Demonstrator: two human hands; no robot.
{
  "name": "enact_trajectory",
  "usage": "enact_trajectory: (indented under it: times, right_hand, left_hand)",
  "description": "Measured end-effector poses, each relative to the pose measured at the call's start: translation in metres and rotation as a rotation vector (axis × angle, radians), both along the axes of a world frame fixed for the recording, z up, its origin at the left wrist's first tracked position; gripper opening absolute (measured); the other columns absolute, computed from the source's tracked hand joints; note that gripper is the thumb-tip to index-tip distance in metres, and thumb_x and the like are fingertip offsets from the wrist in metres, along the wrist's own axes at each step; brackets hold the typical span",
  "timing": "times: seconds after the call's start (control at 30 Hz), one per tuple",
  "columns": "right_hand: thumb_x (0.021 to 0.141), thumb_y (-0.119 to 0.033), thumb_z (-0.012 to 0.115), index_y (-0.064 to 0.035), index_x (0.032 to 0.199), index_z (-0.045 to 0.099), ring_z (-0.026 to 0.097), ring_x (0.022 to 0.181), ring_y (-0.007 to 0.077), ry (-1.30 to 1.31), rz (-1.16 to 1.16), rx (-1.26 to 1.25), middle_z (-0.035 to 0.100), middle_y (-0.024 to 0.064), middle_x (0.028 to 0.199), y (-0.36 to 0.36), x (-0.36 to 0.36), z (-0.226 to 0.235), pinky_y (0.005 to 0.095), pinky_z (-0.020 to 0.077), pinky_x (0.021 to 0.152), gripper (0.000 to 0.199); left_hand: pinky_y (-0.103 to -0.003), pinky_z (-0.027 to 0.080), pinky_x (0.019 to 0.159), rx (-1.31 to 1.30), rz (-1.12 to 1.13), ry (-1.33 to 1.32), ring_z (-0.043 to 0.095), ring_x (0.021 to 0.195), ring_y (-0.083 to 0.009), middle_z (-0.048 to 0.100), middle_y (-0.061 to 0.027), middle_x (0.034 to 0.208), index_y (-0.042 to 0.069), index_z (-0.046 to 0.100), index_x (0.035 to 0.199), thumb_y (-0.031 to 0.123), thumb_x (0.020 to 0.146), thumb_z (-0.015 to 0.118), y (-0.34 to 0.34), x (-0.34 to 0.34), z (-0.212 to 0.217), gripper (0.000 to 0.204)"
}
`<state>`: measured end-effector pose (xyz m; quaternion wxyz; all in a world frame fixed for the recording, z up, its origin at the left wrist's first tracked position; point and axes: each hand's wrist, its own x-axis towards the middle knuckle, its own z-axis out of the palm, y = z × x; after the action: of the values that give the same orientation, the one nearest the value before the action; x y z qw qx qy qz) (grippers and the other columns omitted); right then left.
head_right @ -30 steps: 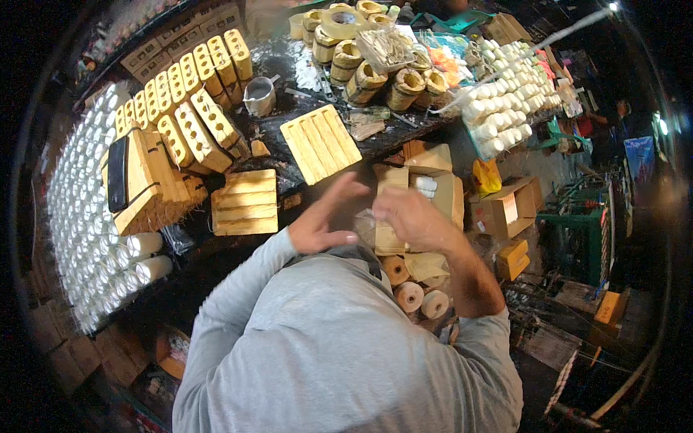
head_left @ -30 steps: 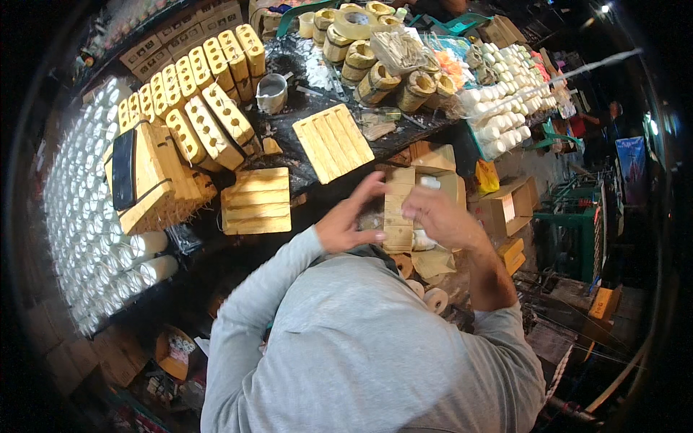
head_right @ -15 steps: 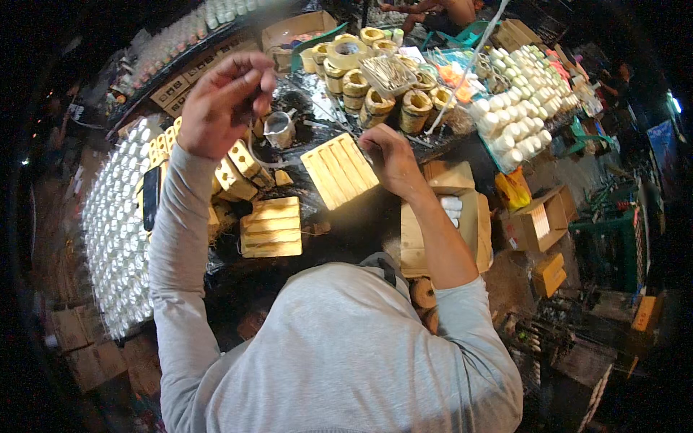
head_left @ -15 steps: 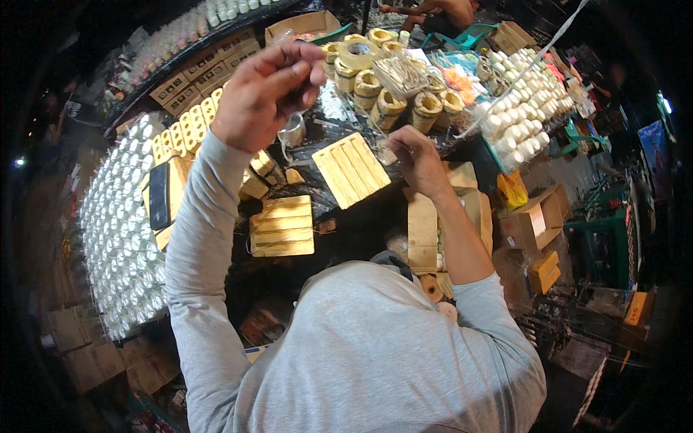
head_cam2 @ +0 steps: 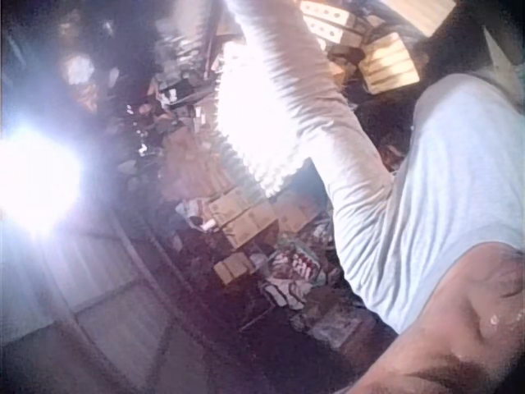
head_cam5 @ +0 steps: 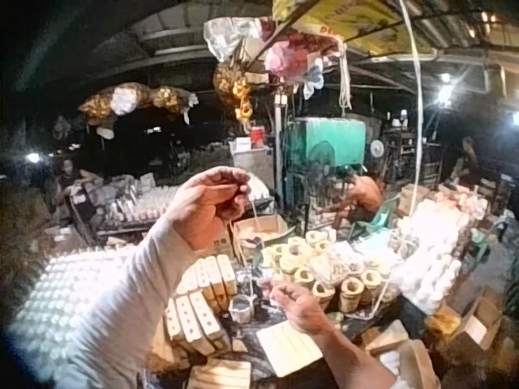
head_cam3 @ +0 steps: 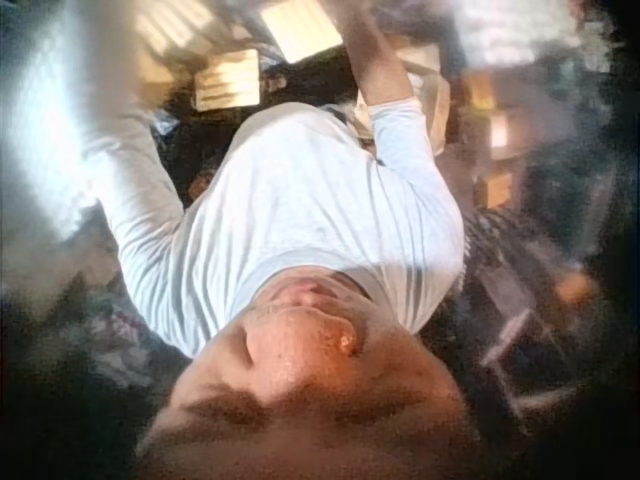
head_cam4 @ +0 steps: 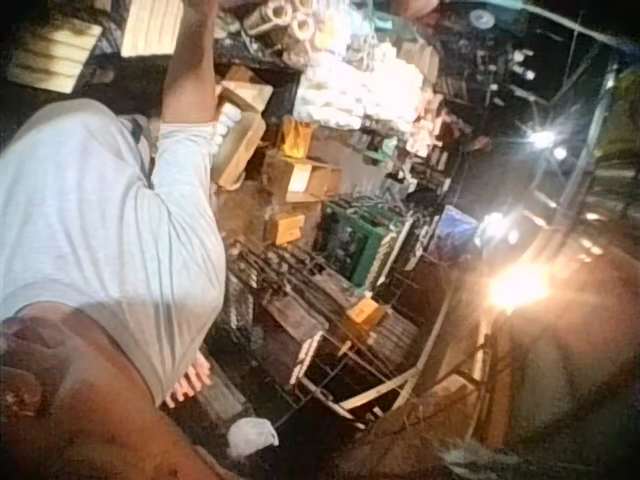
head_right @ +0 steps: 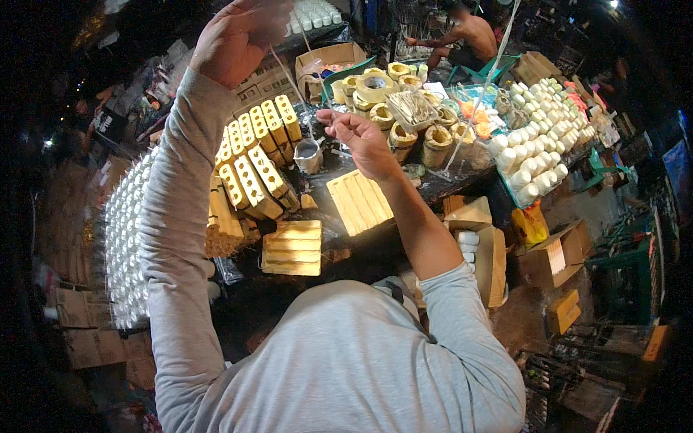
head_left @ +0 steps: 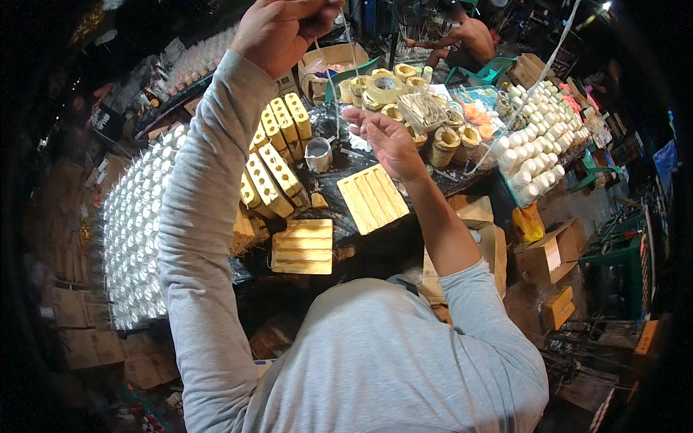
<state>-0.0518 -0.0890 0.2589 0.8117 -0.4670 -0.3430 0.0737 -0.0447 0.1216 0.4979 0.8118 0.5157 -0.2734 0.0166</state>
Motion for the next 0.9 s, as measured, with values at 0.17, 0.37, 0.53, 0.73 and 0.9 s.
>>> enact_trajectory:
  times: [0.17,0.37,0.53,0.73,0.9]
  right_hand:
    - [0.111,-0.019,0.055,0.0003,0.117,0.065,0.065,0.12,0.0248,0.212,0.178,0.122,0.067,0.0174,0.133,0.011,-0.007,0.0,0.0395,0.05,0.107,0.022]
    - [0.11,-0.019,0.06,-0.0035,0.107,0.063,0.061,0.087,0.0178,0.348,0.455,0.415,0.067,0.0093,0.101,0.011,-0.024,-0.012,0.0361,0.0507,0.084,0.016]
    - [0.108,-0.017,0.061,-0.0033,0.101,0.058,0.052,0.081,0.0155,0.55,0.122,0.189,0.058,0.0062,0.09,-0.032,-0.069,-0.064,0.0349,0.0445,0.08,0.016]
    - [0.107,-0.015,0.063,-0.0069,0.1,0.06,0.057,0.079,0.0158,0.946,-0.118,0.148,0.061,0.0051,0.091,-0.096,-0.148,-0.187,0.0366,0.0493,0.079,0.011]
    - [0.107,-0.013,0.062,-0.0081,0.101,0.063,0.061,0.082,0.0161,1.189,-0.234,0.043,0.065,0.0063,0.098,-0.116,-0.166,-0.279,0.0358,0.0536,0.081,0.008]
  left_hand:
    - [-0.026,0.043,0.06,-0.058,-0.013,-0.018,0.063,0.075,-0.0163,0.069,-0.0111,0.094,-0.001,0.069,0.11,-0.002,0.1,0.062,0.009,0.018,-0.006,0.013]
    - [-0.028,0.046,0.061,-0.128,0.062,-0.004,0.064,0.075,-0.0176,0.07,-0.012,0.094,-0.002,0.07,0.109,-0.002,0.1,0.061,0.027,0.044,-0.043,0.013]
    - [-0.033,0.06,0.084,0.752,0.324,-0.09,0.075,0.091,-0.018,0.08,-0.0108,0.103,-0.001,0.079,0.11,0.004,0.092,0.068,0.04,0.058,-0.13,0.022]
    - [-0.043,0.062,0.087,1.583,0.308,-0.248,0.077,0.089,-0.0341,0.078,-0.0176,0.097,0.016,0.085,0.098,0.004,0.08,0.066,-0.014,0.043,-0.345,0.029]
    - [-0.046,0.06,0.086,1.446,0.291,-0.195,0.074,0.09,-0.0386,0.077,-0.0184,0.096,0.009,0.083,0.098,0.008,0.082,0.067,-0.053,0.058,-0.484,0.023]
